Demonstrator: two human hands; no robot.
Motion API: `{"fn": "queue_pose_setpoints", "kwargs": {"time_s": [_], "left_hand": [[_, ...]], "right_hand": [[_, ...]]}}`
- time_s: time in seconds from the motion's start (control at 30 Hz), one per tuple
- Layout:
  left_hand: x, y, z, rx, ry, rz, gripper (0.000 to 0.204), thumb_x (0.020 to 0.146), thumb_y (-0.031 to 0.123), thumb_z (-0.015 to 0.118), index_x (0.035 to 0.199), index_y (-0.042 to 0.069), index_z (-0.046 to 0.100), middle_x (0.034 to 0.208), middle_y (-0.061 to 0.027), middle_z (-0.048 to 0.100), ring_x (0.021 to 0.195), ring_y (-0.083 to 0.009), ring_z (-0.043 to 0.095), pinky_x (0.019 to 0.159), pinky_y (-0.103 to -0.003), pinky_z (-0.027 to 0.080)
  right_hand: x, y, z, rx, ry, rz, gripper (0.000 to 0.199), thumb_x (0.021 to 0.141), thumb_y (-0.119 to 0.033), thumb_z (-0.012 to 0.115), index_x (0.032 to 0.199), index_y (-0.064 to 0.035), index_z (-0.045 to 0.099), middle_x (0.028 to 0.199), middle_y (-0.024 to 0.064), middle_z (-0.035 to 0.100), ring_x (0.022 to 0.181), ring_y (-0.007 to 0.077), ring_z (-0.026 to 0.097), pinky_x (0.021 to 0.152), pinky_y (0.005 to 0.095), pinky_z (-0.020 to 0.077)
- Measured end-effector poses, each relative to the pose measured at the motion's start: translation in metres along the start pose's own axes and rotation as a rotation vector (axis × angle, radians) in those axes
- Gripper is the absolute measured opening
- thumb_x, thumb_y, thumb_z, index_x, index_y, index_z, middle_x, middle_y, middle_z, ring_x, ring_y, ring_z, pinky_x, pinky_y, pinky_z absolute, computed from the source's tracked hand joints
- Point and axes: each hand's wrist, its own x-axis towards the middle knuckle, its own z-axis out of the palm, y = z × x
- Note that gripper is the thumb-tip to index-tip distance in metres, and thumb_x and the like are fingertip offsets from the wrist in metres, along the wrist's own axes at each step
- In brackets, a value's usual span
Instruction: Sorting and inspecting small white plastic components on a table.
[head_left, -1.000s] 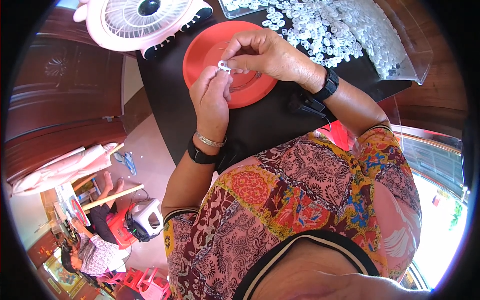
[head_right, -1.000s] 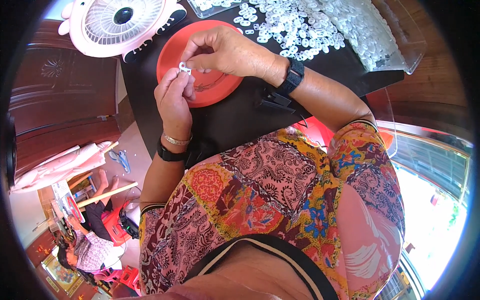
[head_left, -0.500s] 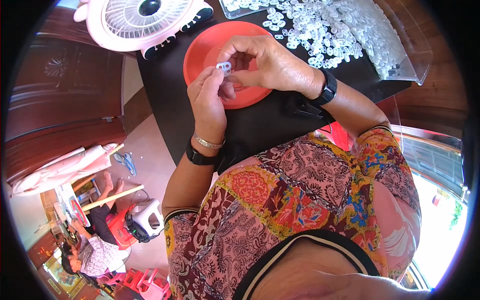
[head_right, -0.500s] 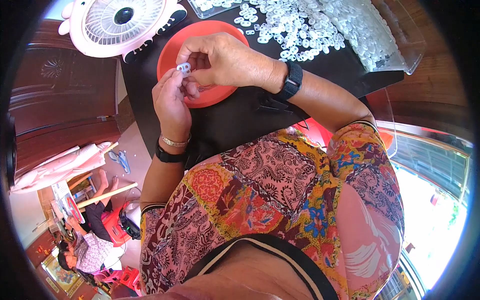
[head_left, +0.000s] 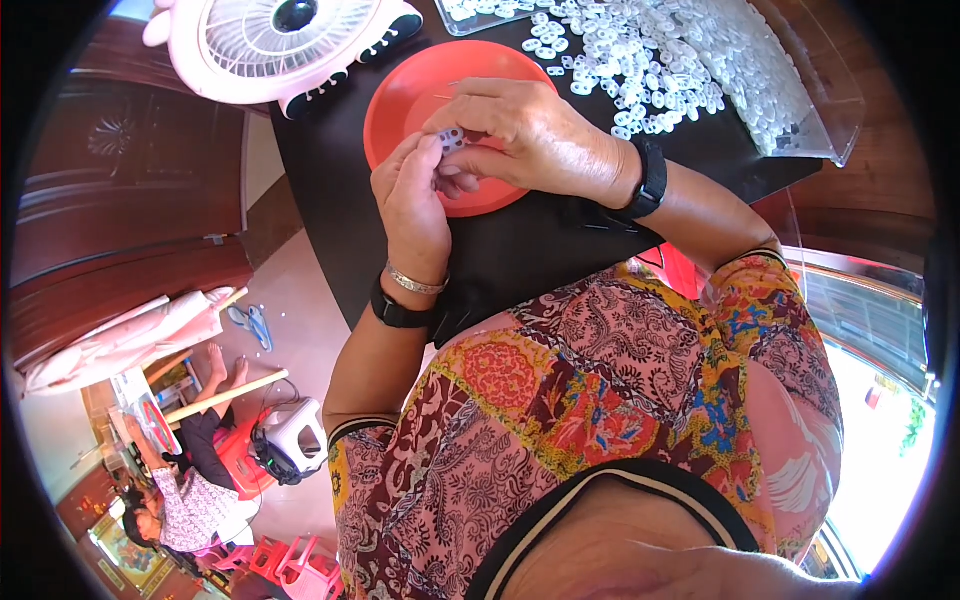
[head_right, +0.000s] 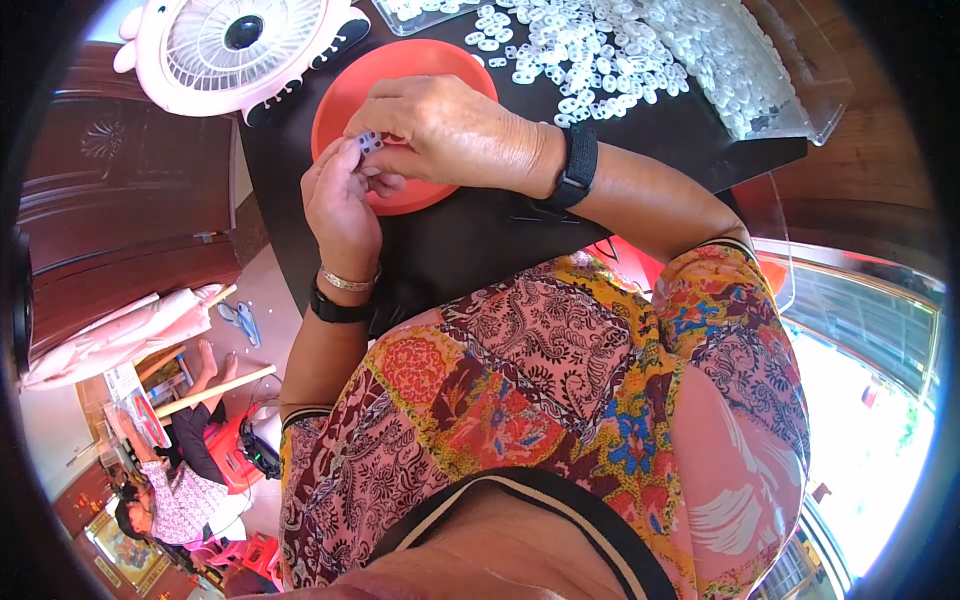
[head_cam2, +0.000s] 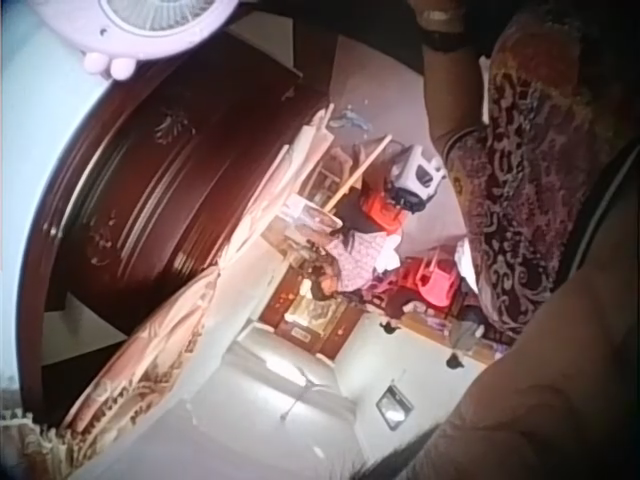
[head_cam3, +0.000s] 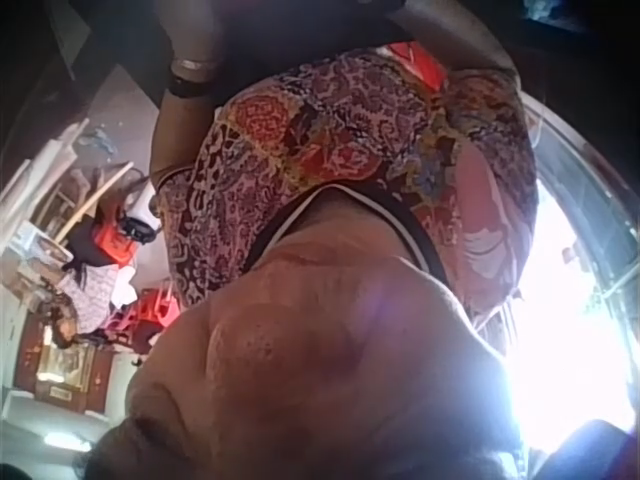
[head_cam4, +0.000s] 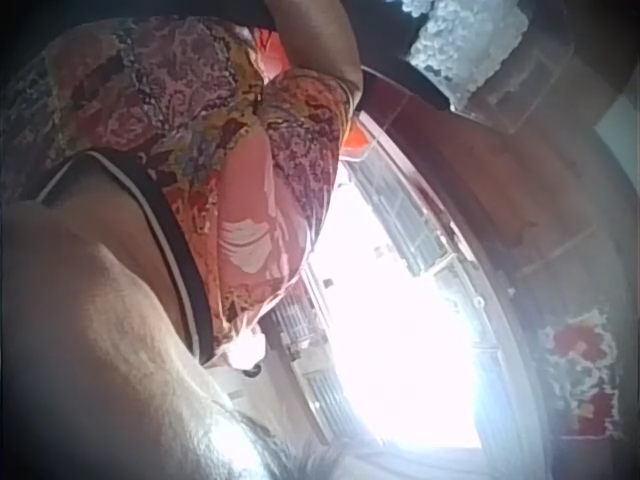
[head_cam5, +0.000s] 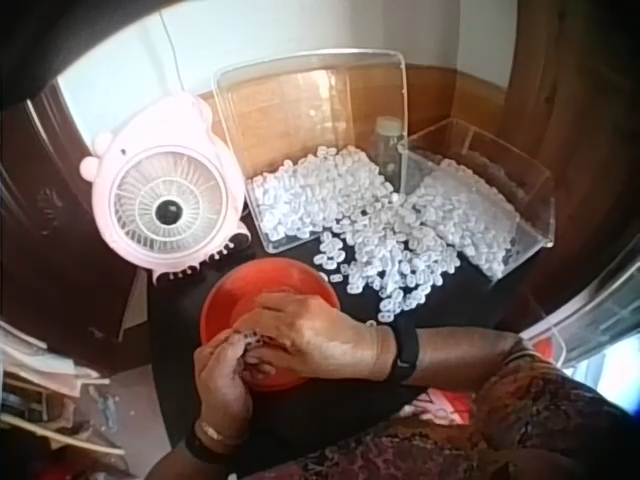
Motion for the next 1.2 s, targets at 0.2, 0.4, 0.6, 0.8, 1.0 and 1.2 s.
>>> {"fn": "queue_pose_setpoints", "kwargs": {"time_s": [0.2, 0.4, 0.6, 0.8, 1.0, 1.2], "left_hand": [[0.0, -0.001, 0.001, -0.018, -0.015, 0.055, 0.029, 0.092, 0.02, 0.044, 0.093, -0.005, 0.06, 0.072, -0.0107, 0.064, 0.056, -0.0146, 0.057, 0.053, -0.024, 0.042], [-0.002, -0.002, 0.003, -0.057, -0.008, 0.07, 0.028, 0.091, 0.018, 0.045, 0.088, -0.004, 0.062, 0.07, -0.0084, 0.062, 0.056, -0.0136, 0.056, 0.054, -0.023, 0.043], [-0.004, -0.006, 0.009, -0.068, -0.041, 0.082, 0.03, 0.092, 0.017, 0.044, 0.091, -0.006, 0.062, 0.072, -0.01, 0.063, 0.057, -0.014, 0.056, 0.054, -0.023, 0.044], [-0.007, -0.006, 0.017, -0.035, -0.015, 0.14, 0.029, 0.092, 0.016, 0.043, 0.09, -0.007, 0.061, 0.071, -0.0104, 0.063, 0.057, -0.0133, 0.055, 0.053, -0.023, 0.043], [-0.008, 0.001, 0.01, 0.048, -0.003, 0.162, 0.028, 0.092, 0.016, 0.043, 0.082, -0.004, 0.062, 0.064, -0.0055, 0.057, 0.057, -0.0119, 0.052, 0.054, -0.023, 0.039], [-0.008, 0.0, 0.007, 0.133, -0.017, 0.206, 0.027, 0.093, 0.016, 0.041, 0.083, -0.003, 0.059, 0.064, -0.0061, 0.052, 0.058, -0.0132, 0.05, 0.057, -0.024, 0.039]], "right_hand": [[-0.001, -0.002, -0.001, 0.029, 0.023, -0.008, 0.019, 0.078, -0.013, 0.068, 0.095, -0.0059, 0.063, 0.081, 0.0088, 0.063, 0.077, 0.0273, 0.064, 0.069, 0.0356, 0.0513], [-0.003, -0.002, -0.003, 0.031, -0.029, 0.031, 0.022, 0.078, -0.012, 0.071, 0.098, -0.0049, 0.064, 0.084, 0.0089, 0.066, 0.076, 0.0251, 0.066, 0.067, 0.0311, 0.0533], [-0.007, 0.0, -0.006, -0.07, 0.014, -0.081, 0.016, 0.078, -0.012, 0.068, 0.092, -0.0062, 0.064, 0.082, 0.0078, 0.065, 0.073, 0.0256, 0.065, 0.065, 0.0325, 0.0525], [-0.013, 0.0, -0.012, 0.029, 0.024, -0.063, 0.018, 0.077, -0.014, 0.069, 0.092, -0.0058, 0.064, 0.082, 0.0071, 0.064, 0.075, 0.0265, 0.064, 0.067, 0.0345, 0.0522], [0.002, -0.004, -0.03, -0.071, 0.109, -0.067, 0.017, 0.077, -0.014, 0.068, 0.091, -0.0064, 0.065, 0.08, 0.0091, 0.064, 0.074, 0.0281, 0.064, 0.065, 0.0362, 0.0526], [0.007, -0.008, -0.146, -0.382, 0.56, 0.295, 0.023, 0.077, -0.009, 0.071, 0.099, -0.0011, 0.067, 0.082, 0.0113, 0.068, 0.07, 0.018, 0.065, 0.064, 0.029, 0.0526]]}}
